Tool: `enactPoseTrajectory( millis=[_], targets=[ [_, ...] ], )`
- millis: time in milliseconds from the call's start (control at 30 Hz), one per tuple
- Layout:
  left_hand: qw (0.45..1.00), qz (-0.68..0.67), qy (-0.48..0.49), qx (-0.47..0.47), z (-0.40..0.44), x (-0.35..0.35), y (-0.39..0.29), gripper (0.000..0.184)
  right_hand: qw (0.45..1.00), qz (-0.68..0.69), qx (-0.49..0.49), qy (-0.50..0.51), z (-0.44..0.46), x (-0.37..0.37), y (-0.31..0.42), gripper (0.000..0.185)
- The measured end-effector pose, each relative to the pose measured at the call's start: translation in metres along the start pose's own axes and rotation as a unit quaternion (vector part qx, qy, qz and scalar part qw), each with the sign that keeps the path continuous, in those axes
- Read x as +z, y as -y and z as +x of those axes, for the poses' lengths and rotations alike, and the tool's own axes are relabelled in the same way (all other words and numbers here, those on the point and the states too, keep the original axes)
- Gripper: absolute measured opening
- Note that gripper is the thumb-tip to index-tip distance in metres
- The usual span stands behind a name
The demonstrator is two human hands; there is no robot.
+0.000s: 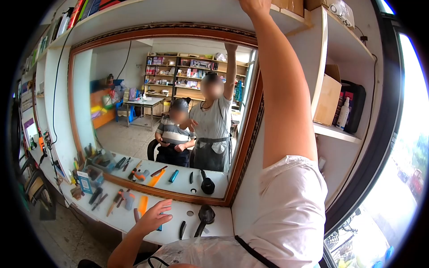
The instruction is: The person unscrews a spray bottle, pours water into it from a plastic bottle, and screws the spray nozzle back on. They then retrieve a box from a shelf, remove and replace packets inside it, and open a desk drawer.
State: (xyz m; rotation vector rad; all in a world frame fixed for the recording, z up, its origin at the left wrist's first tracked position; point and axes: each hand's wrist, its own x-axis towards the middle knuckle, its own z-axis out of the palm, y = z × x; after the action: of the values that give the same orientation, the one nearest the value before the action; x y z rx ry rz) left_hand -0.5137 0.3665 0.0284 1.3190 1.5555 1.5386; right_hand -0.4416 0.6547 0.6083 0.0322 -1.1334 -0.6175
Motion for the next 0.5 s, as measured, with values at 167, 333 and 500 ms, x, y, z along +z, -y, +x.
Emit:
enactPoseTrajectory(
  millis=[167, 333, 500],
  targets=[
    [1.000, 0.000, 0.002, -0.007, -0.004, 0.012, -0.003, 0.059, 0.968, 0.165, 0.139, -0.130, -0.011, -0.016, -0.004, 0.044],
    [0.999, -0.046, 0.004, 0.024, -0.011, 0.035, 0.008, 0.059, 0.931, 0.271, 0.193, -0.153, 0.003, -0.055, 0.004, 0.038],
    [0.994, -0.106, -0.031, 0.004, -0.044, 0.082, 0.014, 0.057, 0.968, 0.225, 0.023, -0.110, 0.004, -0.085, 0.052, 0.033]
  ],
)
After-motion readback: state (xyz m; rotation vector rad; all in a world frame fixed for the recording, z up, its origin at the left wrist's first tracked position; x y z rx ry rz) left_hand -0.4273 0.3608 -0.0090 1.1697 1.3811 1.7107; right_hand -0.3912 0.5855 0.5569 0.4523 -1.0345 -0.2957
